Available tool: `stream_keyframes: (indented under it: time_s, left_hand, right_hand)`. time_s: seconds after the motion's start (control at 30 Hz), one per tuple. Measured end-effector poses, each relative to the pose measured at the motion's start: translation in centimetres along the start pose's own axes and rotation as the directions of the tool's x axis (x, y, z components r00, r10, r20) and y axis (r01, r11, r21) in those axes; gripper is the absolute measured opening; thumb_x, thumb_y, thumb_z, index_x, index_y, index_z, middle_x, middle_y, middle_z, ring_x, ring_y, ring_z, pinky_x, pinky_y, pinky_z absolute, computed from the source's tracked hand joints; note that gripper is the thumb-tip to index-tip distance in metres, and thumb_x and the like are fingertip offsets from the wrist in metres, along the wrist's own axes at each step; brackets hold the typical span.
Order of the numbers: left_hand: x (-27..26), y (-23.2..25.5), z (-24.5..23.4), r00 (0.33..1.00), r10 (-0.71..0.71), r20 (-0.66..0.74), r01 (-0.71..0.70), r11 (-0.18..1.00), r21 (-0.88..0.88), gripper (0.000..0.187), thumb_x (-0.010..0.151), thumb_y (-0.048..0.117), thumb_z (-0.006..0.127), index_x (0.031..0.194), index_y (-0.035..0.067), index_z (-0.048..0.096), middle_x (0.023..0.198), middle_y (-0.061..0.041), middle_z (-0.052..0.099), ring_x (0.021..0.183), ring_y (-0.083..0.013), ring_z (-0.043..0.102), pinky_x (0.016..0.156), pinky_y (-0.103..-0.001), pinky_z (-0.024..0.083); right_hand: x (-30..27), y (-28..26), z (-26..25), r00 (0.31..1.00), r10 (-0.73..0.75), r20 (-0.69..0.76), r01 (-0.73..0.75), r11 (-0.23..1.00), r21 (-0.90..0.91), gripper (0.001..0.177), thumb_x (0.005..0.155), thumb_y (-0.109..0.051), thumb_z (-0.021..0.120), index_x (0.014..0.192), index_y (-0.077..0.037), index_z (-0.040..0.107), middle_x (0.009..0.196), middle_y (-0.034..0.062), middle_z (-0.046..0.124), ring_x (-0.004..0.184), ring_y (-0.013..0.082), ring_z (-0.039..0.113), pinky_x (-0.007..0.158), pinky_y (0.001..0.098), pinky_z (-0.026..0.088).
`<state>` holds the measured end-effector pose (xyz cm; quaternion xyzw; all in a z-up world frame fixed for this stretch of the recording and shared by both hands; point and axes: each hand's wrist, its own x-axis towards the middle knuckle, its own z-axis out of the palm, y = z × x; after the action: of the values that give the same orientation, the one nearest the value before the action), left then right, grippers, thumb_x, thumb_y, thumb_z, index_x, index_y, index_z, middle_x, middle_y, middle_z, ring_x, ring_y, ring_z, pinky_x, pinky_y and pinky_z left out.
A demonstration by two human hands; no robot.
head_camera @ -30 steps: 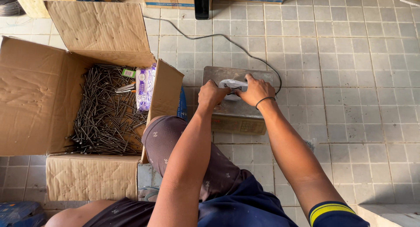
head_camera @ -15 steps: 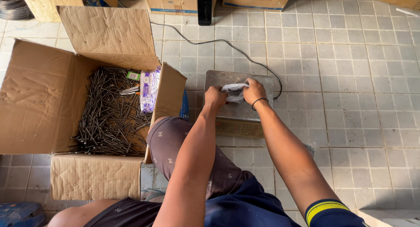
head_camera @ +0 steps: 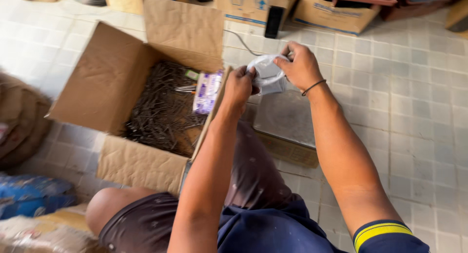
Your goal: The person places handfuls of nails from a large cardboard box into a small plastic bag.
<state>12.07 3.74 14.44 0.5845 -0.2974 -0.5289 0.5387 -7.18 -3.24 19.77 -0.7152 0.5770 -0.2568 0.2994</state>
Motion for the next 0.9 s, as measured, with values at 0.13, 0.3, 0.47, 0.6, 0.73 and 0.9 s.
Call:
stream_keyframes:
  time_s: [0.13,0.3,0.47,0.6,0.73,0.9]
  left_hand:
    - [-4.8,11.0,-6.3,0.996,0.094,0.001,-0.094,0.995,0.013,0.024,0.114,0.019,0.062,0.093,0.008,0.066,0.084,-0.006,0.064,0.065,-0.0167,0.06,0.056,-0.032,0.058]
    - [-9.8,17.1,-14.8,0.977,0.179,-0.116,-0.155,0.97,0.189,0.026,0.114,0.017,0.058,0.091,0.007,0.067,0.078,-0.007,0.066,0.062,-0.0157,0.063,0.054,-0.031,0.058]
    - [-11.2,15.3,-22.7,0.956,0.179,-0.234,-0.147,0.978,0.149,0.028,0.114,0.016,0.06,0.087,0.012,0.057,0.077,-0.003,0.056,0.058,-0.0154,0.065,0.05,-0.031,0.062]
    - [-11.6,8.3,-27.0,0.945,0.149,-0.291,-0.111,0.984,0.142,0.024,0.114,0.021,0.061,0.093,0.012,0.064,0.074,-0.003,0.06,0.053,-0.0166,0.065,0.048,-0.032,0.052]
    - [-12.7,0.5,-29.0,0.923,0.037,-0.383,-0.024,0.999,0.038,0.038,0.117,0.024,0.058,0.131,-0.01,0.07,0.104,-0.025,0.069,0.076,-0.0288,0.076,0.07,-0.044,0.074]
    - [-14.3,-3.1,-29.4,0.882,-0.046,-0.469,0.223,0.917,0.329,0.037,0.112,0.041,0.062,0.119,0.012,0.085,0.114,-0.022,0.082,0.12,-0.0472,0.076,0.096,-0.061,0.06]
  right_hand:
    - [0.7,-10.4,1.5,0.994,-0.108,0.019,0.097,0.949,0.3,0.029,0.106,-0.021,0.084,0.095,-0.018,0.058,0.069,-0.0009,0.062,0.057,0.0101,0.051,0.051,0.0331,0.044]
    - [0.4,-19.3,6.7,0.975,-0.171,0.14,0.07,0.84,0.537,0.031,0.107,-0.01,0.082,0.09,-0.014,0.056,0.07,0.0028,0.051,0.057,0.0116,0.04,0.042,0.0286,0.042]
    - [-0.8,-23.1,14.4,0.941,-0.221,0.257,0.066,0.864,0.499,0.026,0.106,-0.017,0.086,0.098,-0.017,0.062,0.088,0.0085,0.074,0.065,0.019,0.076,0.042,0.0339,0.066]
    - [-2.8,-22.3,19.5,0.878,-0.346,0.331,0.24,0.916,0.322,0.025,0.107,-0.021,0.087,0.095,-0.017,0.066,0.093,0.0014,0.081,0.081,0.0179,0.081,0.054,0.0328,0.058]
    - [-5.2,-19.6,24.2,0.827,-0.263,0.497,0.173,0.96,0.22,0.014,0.107,-0.026,0.079,0.106,-0.014,0.072,0.084,0.0132,0.08,0.072,0.0272,0.079,0.063,0.0375,0.062]
    - [-6.7,-16.3,27.5,0.763,-0.211,0.611,0.236,0.971,0.041,0.029,0.103,-0.042,0.083,0.104,-0.014,0.075,0.093,0.0155,0.083,0.105,0.0418,0.081,0.091,0.0547,0.063]
